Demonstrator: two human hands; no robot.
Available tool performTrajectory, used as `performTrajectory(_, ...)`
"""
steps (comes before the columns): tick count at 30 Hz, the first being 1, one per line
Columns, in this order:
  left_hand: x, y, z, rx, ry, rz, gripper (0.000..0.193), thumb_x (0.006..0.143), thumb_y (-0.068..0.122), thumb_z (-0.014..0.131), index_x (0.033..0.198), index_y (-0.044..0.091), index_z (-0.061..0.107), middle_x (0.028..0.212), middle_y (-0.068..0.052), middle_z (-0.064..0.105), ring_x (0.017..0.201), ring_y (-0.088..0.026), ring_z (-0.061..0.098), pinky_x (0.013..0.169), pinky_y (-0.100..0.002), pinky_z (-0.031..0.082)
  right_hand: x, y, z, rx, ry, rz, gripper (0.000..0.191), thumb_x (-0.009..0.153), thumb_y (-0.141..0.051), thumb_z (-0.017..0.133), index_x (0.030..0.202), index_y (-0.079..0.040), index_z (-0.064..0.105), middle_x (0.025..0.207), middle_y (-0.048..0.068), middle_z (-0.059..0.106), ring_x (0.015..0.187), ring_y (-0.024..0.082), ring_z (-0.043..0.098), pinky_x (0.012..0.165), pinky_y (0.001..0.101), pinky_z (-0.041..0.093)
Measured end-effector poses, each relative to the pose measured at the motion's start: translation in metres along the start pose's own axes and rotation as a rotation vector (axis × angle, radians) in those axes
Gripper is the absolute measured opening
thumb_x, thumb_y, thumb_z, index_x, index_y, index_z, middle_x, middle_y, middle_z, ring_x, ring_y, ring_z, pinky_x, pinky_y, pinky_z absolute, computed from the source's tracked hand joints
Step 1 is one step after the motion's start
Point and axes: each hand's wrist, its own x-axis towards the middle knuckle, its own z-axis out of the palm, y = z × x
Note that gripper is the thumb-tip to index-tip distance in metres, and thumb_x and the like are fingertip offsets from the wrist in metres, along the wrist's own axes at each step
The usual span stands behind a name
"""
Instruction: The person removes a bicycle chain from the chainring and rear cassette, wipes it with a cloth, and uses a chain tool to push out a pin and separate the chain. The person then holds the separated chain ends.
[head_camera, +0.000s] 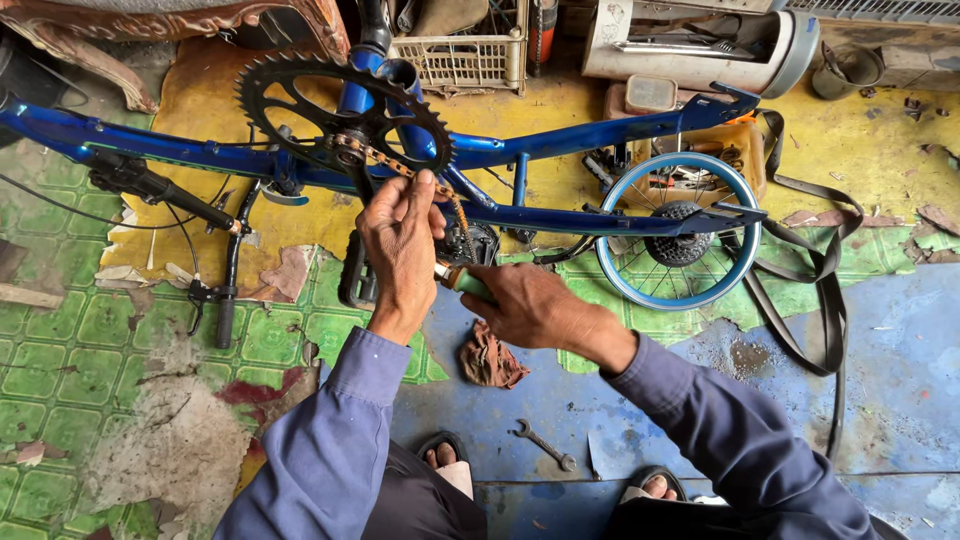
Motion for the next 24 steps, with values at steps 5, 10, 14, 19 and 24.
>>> performTrajectory(5, 0.002, 0.017, -0.008, 0.223, -0.039, 0.044, 0.03, 0.101, 0.025, 0.069, 0.088, -0.001, 0.071, 0.072, 0.001, 0.067, 0.07, -0.006, 0.061, 0.06, -0.025, 0.04, -0.005, 0.019, -0.044, 0.193, -0.224, -0.172, 0.039, 0.101, -0.037, 0.054, 0.133, -0.02, 0.067, 0.09, 0.012, 0.076, 0.075, 0.025, 0.068, 0.07, 0.0426, 0.052)
performTrajectory(10, 0.004, 0.019, -0.011, 0.119, -0.068, 0.048, 0.028, 0.1, 0.023, 0.069, 0.09, -0.003, 0.071, 0.08, -0.001, 0.072, 0.074, -0.008, 0.067, 0.07, -0.025, 0.048, -0.023, 0.05, -0.089, 0.322, -0.216, -0.168, 0.042, 0.096, -0.039, 0.063, 0.126, -0.011, 0.072, 0.092, 0.011, 0.08, 0.083, 0.018, 0.069, 0.073, 0.0374, 0.054)
performTrajectory(14, 0.007, 0.019, -0.008, 0.146, -0.054, 0.022, 0.026, 0.1, 0.023, 0.068, 0.092, -0.002, 0.072, 0.08, -0.002, 0.073, 0.075, -0.007, 0.066, 0.07, -0.024, 0.047, -0.012, 0.04, -0.053, 0.93, 0.036, -0.18, 0.045, 0.101, -0.035, 0.064, 0.128, 0.0, 0.065, 0.114, 0.009, 0.076, 0.107, 0.018, 0.071, 0.093, 0.034, 0.06)
performTrajectory(19, 0.004, 0.023, -0.007, 0.284, -0.04, 0.127, 0.032, 0.103, 0.025, 0.066, 0.09, -0.003, 0.069, 0.074, 0.0, 0.068, 0.07, -0.005, 0.056, 0.064, -0.025, 0.044, 0.006, -0.003, 0.04, 1.359, 0.234, 0.016, 0.033, 0.1, -0.022, 0.059, 0.122, 0.001, 0.063, 0.104, 0.012, 0.075, 0.087, 0.016, 0.069, 0.073, 0.0338, 0.06)
performTrajectory(24, -0.001, 0.022, -0.009, 0.397, -0.017, 0.124, 0.035, 0.103, 0.027, 0.065, 0.086, -0.003, 0.064, 0.068, 0.001, 0.062, 0.063, -0.005, 0.048, 0.056, -0.027, 0.04, 0.022, -0.028, 0.084, 1.458, 0.357, -0.033, 0.025, 0.106, -0.019, 0.057, 0.108, 0.005, 0.064, 0.089, 0.004, 0.067, 0.078, 0.013, 0.063, 0.068, 0.0331, 0.056)
